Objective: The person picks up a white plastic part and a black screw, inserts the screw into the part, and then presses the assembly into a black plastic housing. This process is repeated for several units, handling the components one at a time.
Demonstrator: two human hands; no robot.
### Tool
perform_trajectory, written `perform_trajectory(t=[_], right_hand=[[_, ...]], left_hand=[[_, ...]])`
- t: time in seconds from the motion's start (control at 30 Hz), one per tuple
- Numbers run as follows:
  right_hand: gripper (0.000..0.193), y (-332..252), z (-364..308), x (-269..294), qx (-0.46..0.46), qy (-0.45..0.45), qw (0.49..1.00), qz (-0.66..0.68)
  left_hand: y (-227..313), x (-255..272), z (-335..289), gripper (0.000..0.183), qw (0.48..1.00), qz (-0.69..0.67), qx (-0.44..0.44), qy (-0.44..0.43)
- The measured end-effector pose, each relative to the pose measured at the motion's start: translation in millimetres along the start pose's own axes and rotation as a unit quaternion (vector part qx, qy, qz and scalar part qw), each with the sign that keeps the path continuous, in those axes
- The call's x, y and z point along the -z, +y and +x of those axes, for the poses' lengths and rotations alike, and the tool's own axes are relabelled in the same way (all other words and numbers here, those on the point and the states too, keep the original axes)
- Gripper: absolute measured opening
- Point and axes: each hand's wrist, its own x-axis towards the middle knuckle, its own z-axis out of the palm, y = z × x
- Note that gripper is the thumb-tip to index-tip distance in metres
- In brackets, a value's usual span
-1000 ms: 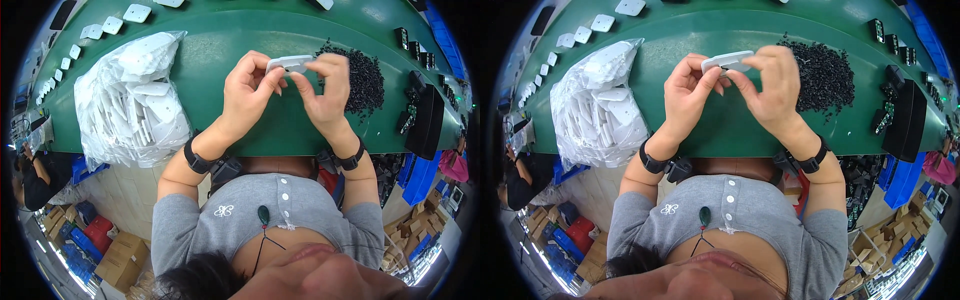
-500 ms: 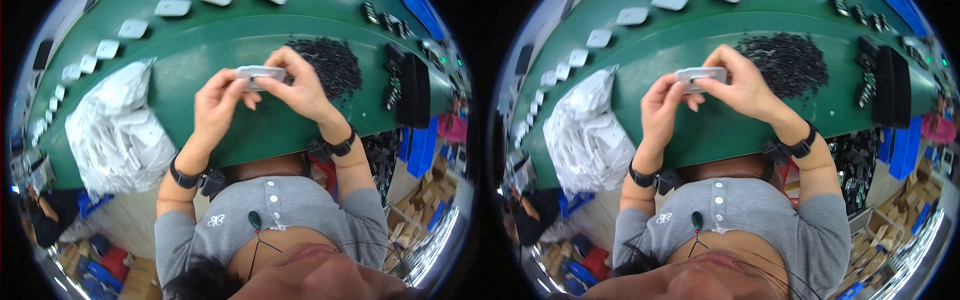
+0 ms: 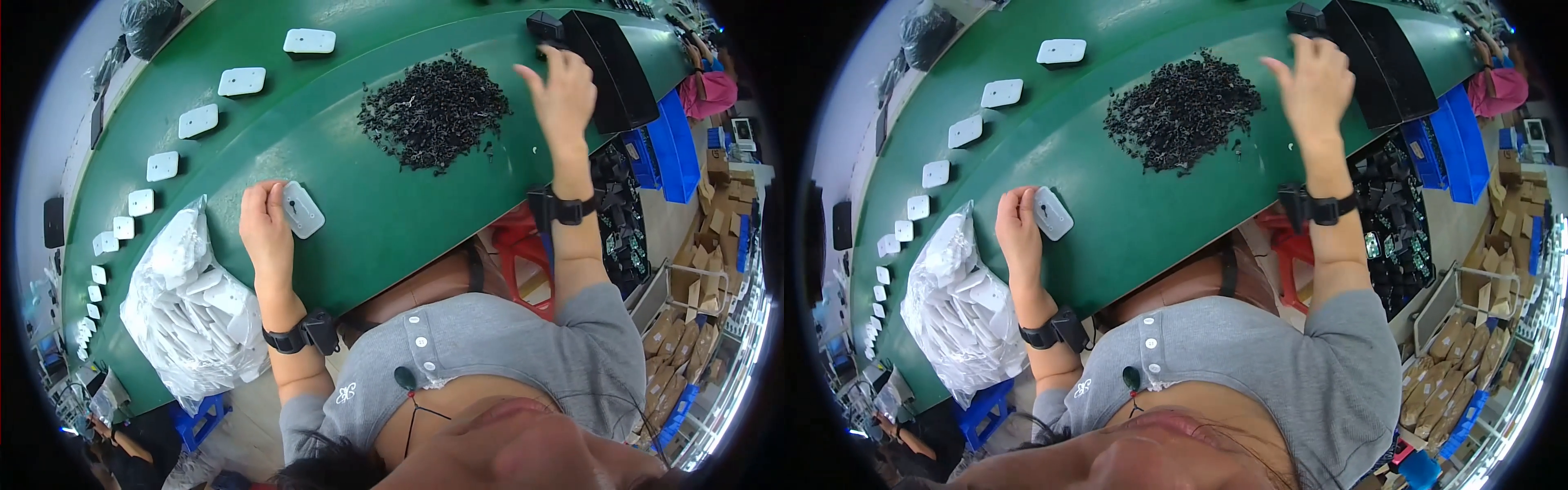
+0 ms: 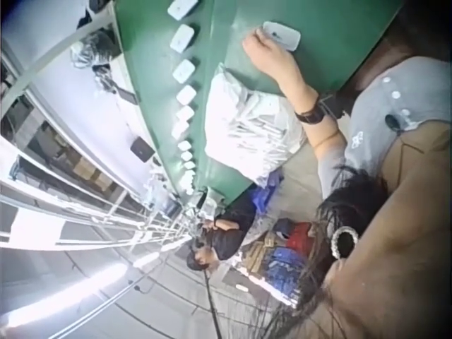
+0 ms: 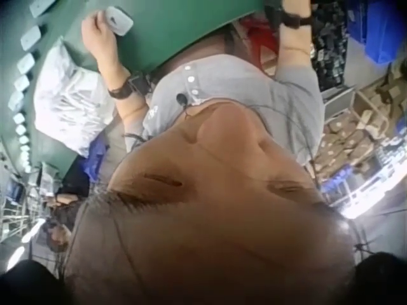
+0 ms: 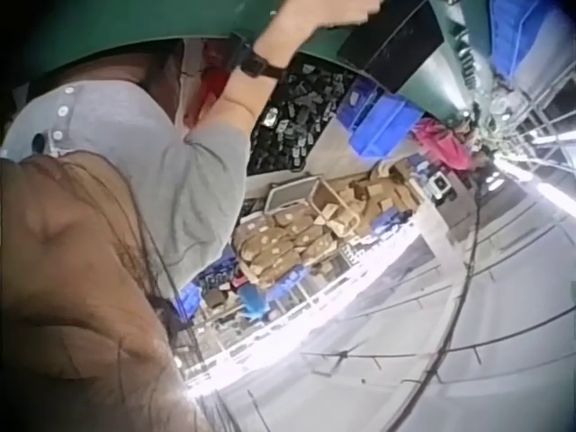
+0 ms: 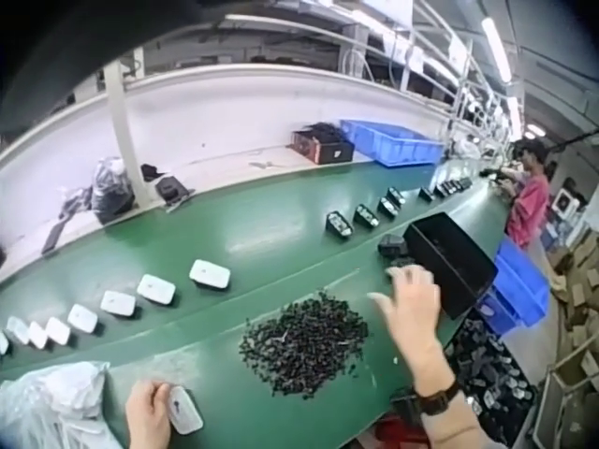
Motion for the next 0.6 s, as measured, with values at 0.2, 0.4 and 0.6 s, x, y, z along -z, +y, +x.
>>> perform_trajectory(t=[0.2,0.4,0.6], right_hand=[[0.046,63.3,-34.7,-21.8,-0.109,-0.147,0.982,-0.047],[0.04,70.6,-37.8,-18.7,-0.158,-0.145,0.972,0.093],[0.043,-31.2,-30.9,46.8,-0.196,-0.102,0.7,0.679]], left_hand=[[13.6,-0.3,-9.3,0.025,0.989,0.143,-0.025,-0.029],[28.6,5.6,-23.7,0.046,0.963,0.25,-0.101,-0.012],[63.8,1.9,-42.4,0.047,0.988,-0.036,-0.149,-0.029]])
